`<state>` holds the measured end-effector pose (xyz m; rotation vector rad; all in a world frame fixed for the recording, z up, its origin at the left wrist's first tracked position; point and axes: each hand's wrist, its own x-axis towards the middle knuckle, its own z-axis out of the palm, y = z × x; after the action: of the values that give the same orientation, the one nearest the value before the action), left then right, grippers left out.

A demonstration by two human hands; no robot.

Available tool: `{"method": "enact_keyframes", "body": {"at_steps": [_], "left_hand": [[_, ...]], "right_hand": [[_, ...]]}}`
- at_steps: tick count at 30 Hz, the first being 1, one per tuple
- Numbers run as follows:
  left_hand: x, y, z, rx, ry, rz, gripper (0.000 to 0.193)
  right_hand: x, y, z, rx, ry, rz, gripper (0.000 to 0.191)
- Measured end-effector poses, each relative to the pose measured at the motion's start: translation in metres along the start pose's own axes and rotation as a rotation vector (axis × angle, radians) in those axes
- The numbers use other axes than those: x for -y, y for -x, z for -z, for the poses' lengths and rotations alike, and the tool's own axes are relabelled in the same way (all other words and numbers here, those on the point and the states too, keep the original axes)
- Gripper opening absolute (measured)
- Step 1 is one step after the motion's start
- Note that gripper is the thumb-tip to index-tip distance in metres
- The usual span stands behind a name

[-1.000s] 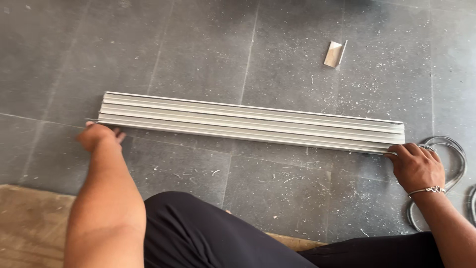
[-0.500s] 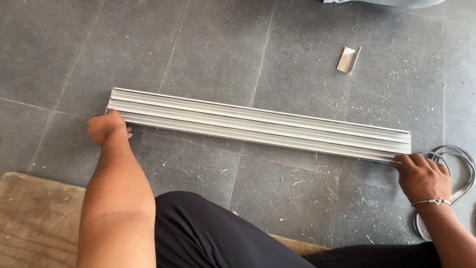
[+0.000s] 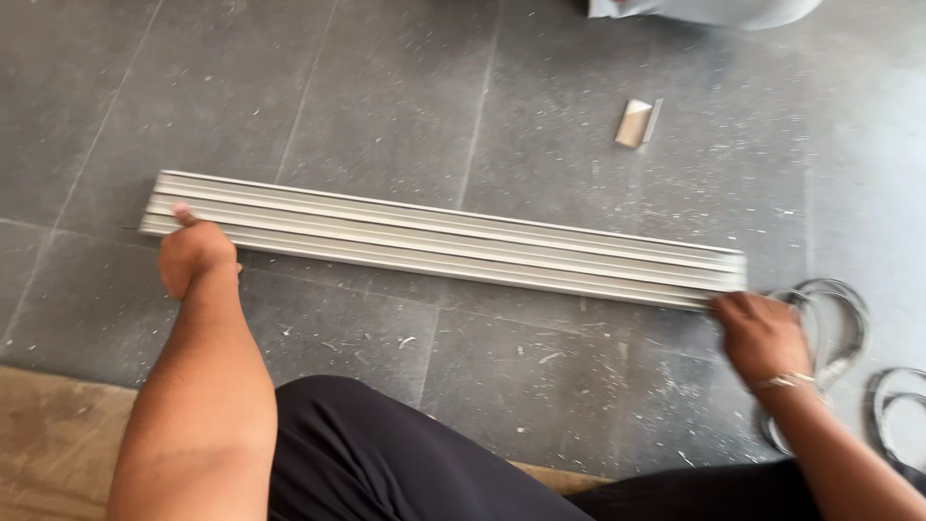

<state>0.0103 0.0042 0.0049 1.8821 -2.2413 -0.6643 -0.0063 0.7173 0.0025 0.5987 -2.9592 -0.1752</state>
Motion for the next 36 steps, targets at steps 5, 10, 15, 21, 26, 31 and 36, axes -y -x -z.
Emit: {"method": "enact_keyframes", "body": {"at_steps": [5, 10, 15, 21, 26, 31, 36], "left_hand": [[-0.055, 0.065, 0.000, 0.117, -0.366, -0.400, 0.048], [-0.066, 0.237, -0.048, 0.442, -0.062, -1.080, 0.048], [-0.044, 0.318, -0.052, 0.405, -0.538, -1.497, 0.082], [-0.043, 0.336, -0.045, 0.430, -0.615, -1.354, 0.058], [-0.040, 0.346, -0.043, 0.471, -0.577, -1.289, 0.059], [-0.039, 0.356, -0.035, 0.463, -0.544, -1.281, 0.058], [-0.041, 0.368, -0.031, 0.484, -0.503, -1.280, 0.057]], "right_hand": [[0.071, -0.029, -0.002, 0.050, -0.187, 0.108, 0.025], [0.132, -0.045, 0.009, 0.042, -0.273, 0.022, 0.018], [0.106, -0.033, 0.035, 0.249, -0.306, -0.147, 0.021], [0.076, 0.003, 0.029, 0.199, -0.387, -0.175, 0.019], [0.065, 0.016, 0.014, 0.072, -0.396, -0.171, 0.017], [0.066, 0.024, 0.014, 0.065, -0.394, -0.294, 0.017], [0.064, 0.030, 0.023, 0.077, -0.353, -0.390, 0.017]]}}
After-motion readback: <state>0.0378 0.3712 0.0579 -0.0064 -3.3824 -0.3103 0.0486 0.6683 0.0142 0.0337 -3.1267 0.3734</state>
